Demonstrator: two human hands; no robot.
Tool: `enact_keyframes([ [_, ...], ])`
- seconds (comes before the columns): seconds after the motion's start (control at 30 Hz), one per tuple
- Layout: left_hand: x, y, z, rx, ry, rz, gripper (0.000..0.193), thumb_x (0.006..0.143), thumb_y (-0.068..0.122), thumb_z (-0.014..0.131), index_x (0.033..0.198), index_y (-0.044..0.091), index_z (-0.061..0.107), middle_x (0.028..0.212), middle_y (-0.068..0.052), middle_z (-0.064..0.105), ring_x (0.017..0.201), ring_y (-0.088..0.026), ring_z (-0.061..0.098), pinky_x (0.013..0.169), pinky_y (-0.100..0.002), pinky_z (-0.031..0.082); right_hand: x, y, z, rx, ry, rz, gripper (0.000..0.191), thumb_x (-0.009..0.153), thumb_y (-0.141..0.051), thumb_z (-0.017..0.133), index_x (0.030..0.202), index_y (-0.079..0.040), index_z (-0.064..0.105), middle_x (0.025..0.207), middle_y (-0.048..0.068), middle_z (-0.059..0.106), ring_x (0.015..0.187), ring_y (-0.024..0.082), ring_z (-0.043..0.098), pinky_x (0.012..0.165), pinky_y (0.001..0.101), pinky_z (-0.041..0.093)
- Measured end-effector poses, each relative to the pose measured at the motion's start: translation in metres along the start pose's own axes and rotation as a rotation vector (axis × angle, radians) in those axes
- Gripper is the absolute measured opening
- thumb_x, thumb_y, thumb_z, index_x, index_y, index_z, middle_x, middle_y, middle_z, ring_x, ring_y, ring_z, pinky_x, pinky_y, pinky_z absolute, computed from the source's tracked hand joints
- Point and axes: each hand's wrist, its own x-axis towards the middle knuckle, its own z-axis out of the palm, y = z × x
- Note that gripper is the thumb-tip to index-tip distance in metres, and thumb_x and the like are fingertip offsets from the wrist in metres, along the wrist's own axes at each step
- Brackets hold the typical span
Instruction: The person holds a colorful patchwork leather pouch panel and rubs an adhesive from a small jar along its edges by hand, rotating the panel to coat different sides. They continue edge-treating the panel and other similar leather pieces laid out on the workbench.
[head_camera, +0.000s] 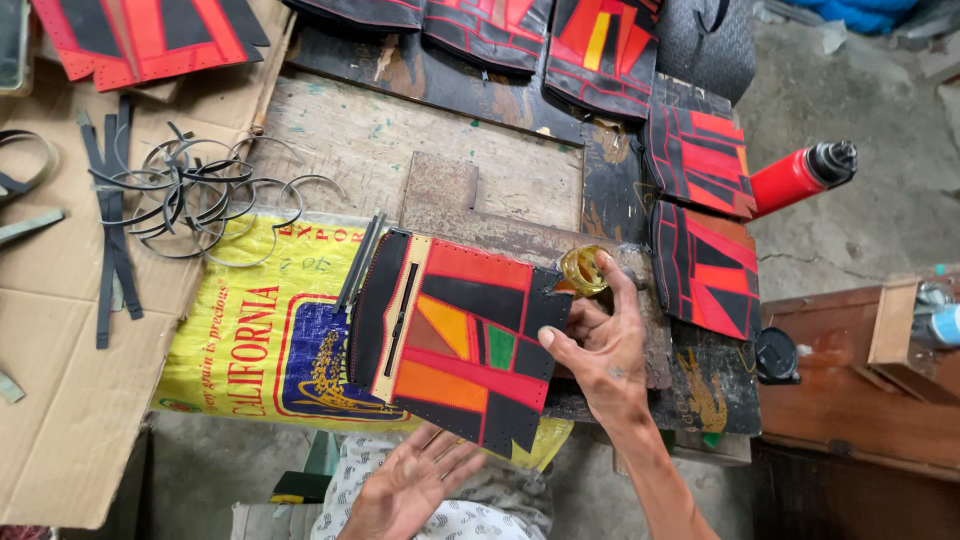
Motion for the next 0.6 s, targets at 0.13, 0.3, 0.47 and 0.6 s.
enact_keyframes([
  [0.13, 0.014, -0.001, -0.004, -0.155, -0.072, 0.151, 0.041, 0.099, 0.014, 0.069, 0.131, 0.002, 0.047, 0.134, -0.013, 0.062, 0.133, -0.033, 0.052, 0.116, -0.057, 0.040, -0.009, -0.013, 0.003, 0.138, -0.022, 0.054, 0.103, 0.077, 0.009, 0.072, 0.160, -0.008, 0.014, 0.105, 0.013, 0.071, 0.096, 0.016, 0.071, 0.085, 0.0316, 0.058],
  [0.3, 0.031, 0.003, 0.029, 0.275, 0.319, 0.210, 0.053, 0.087, 0.005, 0.069, 0.136, -0.006, 0.051, 0.119, -0.023, 0.069, 0.108, -0.037, 0.067, 0.091, -0.052, 0.059, -0.010, -0.015, 0.007, 0.056, 0.013, -0.038, 0.104, 0.080, 0.010, 0.074, 0.165, -0.005, 0.017, 0.105, 0.011, 0.066, 0.089, 0.012, 0.063, 0.079, 0.0276, 0.053],
  [0.47, 0.046, -0.002, 0.061, 0.280, 0.427, 0.304, 0.051, 0.085, -0.006, 0.065, 0.134, -0.006, 0.051, 0.119, -0.021, 0.067, 0.103, -0.031, 0.072, 0.088, -0.046, 0.063, -0.008, -0.013, 0.010, -0.024, 0.082, -0.046, 0.104, 0.081, 0.006, 0.074, 0.164, -0.005, 0.014, 0.099, 0.011, 0.068, 0.082, 0.011, 0.062, 0.072, 0.0258, 0.053],
  [0.6, 0.048, 0.013, 0.059, 0.106, 0.464, 0.237, 0.050, 0.081, -0.009, 0.064, 0.130, -0.008, 0.053, 0.115, -0.023, 0.067, 0.101, -0.034, 0.073, 0.090, -0.049, 0.063, -0.011, -0.027, -0.001, 0.060, -0.005, -0.014, 0.098, 0.086, -0.001, 0.069, 0.161, -0.007, 0.006, 0.099, 0.013, 0.071, 0.088, 0.014, 0.068, 0.083, 0.0289, 0.056],
])
